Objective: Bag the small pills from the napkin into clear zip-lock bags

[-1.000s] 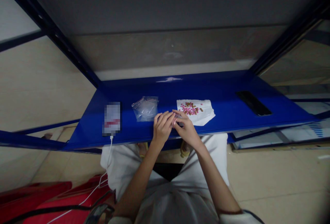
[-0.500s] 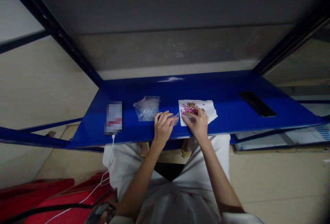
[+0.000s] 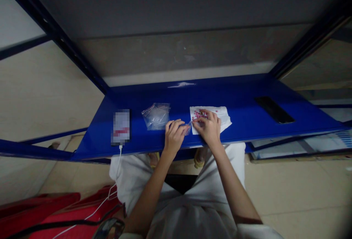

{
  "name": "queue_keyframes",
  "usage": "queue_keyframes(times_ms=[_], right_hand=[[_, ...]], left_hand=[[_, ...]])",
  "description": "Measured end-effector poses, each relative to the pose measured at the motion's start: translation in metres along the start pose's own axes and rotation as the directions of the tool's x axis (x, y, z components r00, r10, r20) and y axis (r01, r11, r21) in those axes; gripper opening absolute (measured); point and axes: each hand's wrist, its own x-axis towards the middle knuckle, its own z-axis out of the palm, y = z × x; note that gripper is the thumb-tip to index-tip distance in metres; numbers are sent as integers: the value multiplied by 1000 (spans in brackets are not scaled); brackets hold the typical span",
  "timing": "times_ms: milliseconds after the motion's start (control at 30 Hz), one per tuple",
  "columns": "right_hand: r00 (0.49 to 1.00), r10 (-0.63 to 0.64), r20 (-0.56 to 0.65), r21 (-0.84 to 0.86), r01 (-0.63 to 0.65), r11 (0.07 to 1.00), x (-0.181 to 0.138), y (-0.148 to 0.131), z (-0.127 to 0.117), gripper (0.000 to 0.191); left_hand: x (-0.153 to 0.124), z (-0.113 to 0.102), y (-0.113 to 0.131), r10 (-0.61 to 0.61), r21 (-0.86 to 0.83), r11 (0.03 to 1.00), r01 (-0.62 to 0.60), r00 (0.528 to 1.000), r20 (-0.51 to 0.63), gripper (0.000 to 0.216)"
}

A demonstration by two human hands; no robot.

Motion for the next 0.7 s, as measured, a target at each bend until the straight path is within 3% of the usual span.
queue_keyframes(times_ms=[133,267,367,600,700], right_hand=[[1000,18,-18,71,-17,997,1,0,-4,8],[995,57,-83,297,-30,954,1,-3,-14,12],[999,17,-50,453,7,892,0,-10,-21,12],[995,-91,41,409,67,910,-4,-27,-17,4],[987,-136,89,481,77,873,-6,-32,-15,9]], left_hand=[[0,-2,0,-28,-10,1000,28,1000,-4,10],[1,-2,0,-45,-2,999,45,999,-3,11],[1,-2,0,-33,17,999,33,999,-11,9],[-1,-2,-1,7,34,999,-8,1000,27,15],[0,-3,-1,18,27,999,-19,999,27,17]])
